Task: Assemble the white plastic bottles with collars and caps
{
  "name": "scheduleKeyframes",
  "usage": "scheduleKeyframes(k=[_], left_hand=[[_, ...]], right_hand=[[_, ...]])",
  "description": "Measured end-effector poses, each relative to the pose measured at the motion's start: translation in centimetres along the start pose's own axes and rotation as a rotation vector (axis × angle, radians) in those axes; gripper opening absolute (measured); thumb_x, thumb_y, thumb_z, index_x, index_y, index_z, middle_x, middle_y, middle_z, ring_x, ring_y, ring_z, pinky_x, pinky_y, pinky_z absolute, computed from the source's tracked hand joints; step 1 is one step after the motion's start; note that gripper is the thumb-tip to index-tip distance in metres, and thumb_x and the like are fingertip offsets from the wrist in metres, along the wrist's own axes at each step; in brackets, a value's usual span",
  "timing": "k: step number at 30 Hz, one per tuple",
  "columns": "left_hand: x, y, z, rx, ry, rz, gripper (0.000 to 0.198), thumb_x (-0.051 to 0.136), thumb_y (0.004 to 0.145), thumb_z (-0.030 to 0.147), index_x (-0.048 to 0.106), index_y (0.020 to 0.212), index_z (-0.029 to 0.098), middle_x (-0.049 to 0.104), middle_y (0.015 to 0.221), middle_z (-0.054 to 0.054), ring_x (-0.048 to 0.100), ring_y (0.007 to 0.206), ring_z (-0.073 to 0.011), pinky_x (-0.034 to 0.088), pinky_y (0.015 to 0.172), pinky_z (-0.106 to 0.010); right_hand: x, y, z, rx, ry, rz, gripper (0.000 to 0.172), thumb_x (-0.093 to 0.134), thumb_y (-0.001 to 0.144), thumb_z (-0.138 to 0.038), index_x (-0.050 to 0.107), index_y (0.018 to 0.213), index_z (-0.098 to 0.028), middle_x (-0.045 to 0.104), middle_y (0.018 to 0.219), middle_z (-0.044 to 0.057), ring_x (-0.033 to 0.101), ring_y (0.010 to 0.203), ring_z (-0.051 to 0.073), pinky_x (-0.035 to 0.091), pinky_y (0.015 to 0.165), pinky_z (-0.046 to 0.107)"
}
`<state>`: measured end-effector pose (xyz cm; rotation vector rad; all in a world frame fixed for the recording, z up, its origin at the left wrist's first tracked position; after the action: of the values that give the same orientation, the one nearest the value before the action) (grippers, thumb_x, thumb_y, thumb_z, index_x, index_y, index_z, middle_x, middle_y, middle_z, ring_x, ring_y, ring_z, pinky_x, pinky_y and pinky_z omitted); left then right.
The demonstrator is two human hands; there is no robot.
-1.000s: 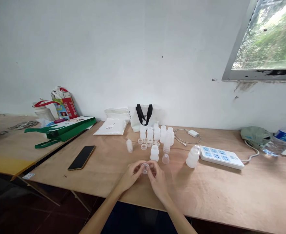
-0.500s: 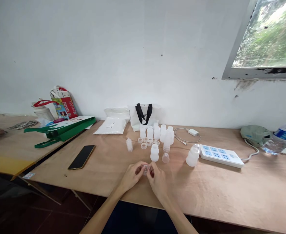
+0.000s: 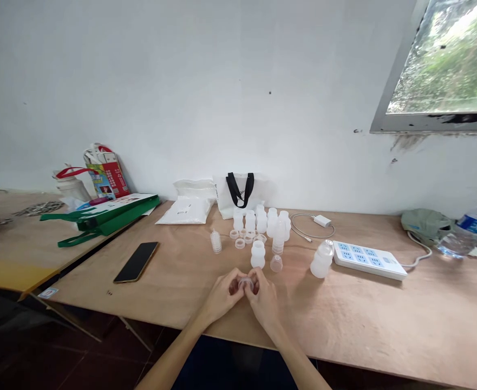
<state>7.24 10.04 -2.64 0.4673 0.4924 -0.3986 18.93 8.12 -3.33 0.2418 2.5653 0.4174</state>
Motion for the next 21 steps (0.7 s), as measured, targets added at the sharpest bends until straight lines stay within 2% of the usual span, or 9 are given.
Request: scheduleKeyframes(k=[7, 11, 16, 21], left_hand=[[0.7, -0.2, 0.4, 0.019, 0.033, -0.054, 0.01, 0.05, 0.094, 0.021, 0.051, 0.083, 0.021, 0.063, 0.079, 0.002, 0.056, 0.069, -0.0135, 0.04, 0.065, -0.023], [0.6, -0.5, 1.0, 0.058, 0.067, -0.082, 0.005, 0.05, 0.091, 0.018, 0.052, 0.087, 0.021, 0.061, 0.078, 0.002, 0.055, 0.068, -0.0141, 0.04, 0.065, -0.024], [0.6, -0.5, 1.1, 0.053, 0.073, -0.052, 0.008, 0.051, 0.089, 0.016, 0.052, 0.084, 0.021, 0.061, 0.077, 0.002, 0.055, 0.067, -0.0141, 0.04, 0.064, -0.024], [0.3, -0.1, 1.0, 0.004, 0.098, 0.016, 0.011, 0.049, 0.093, 0.021, 0.053, 0.083, 0.022, 0.061, 0.075, 0.002, 0.054, 0.065, -0.014, 0.04, 0.065, -0.024]], right_hand=[[0.1, 0.1, 0.6, 0.016, -0.036, -0.009, 0.003, 0.049, 0.079, -0.029, 0.047, 0.08, -0.026, 0.051, 0.058, -0.007, 0.052, 0.051, 0.017, 0.035, 0.054, 0.025], [0.3, 0.0, 0.5, 0.019, -0.019, -0.016, 0.004, 0.047, 0.079, -0.028, 0.045, 0.082, -0.027, 0.05, 0.057, -0.008, 0.051, 0.051, 0.017, 0.033, 0.053, 0.025], [0.2, 0.0, 0.3, 0.016, -0.02, 0.001, 0.004, 0.047, 0.078, -0.027, 0.045, 0.081, -0.027, 0.05, 0.056, -0.008, 0.051, 0.05, 0.017, 0.033, 0.054, 0.025], [0.0, 0.0, 0.2, 0.018, 0.039, -0.017, 0.004, 0.049, 0.084, -0.03, 0.05, 0.084, -0.027, 0.058, 0.064, -0.005, 0.055, 0.056, 0.018, 0.04, 0.057, 0.027]])
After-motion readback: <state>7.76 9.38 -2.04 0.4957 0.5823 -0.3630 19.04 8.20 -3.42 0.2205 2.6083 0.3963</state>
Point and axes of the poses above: each hand's wrist, its own y-axis towards the middle knuckle, its own x-axis out of the palm, z = x × y, the point moved 10 cm from there along y, towards the middle knuckle
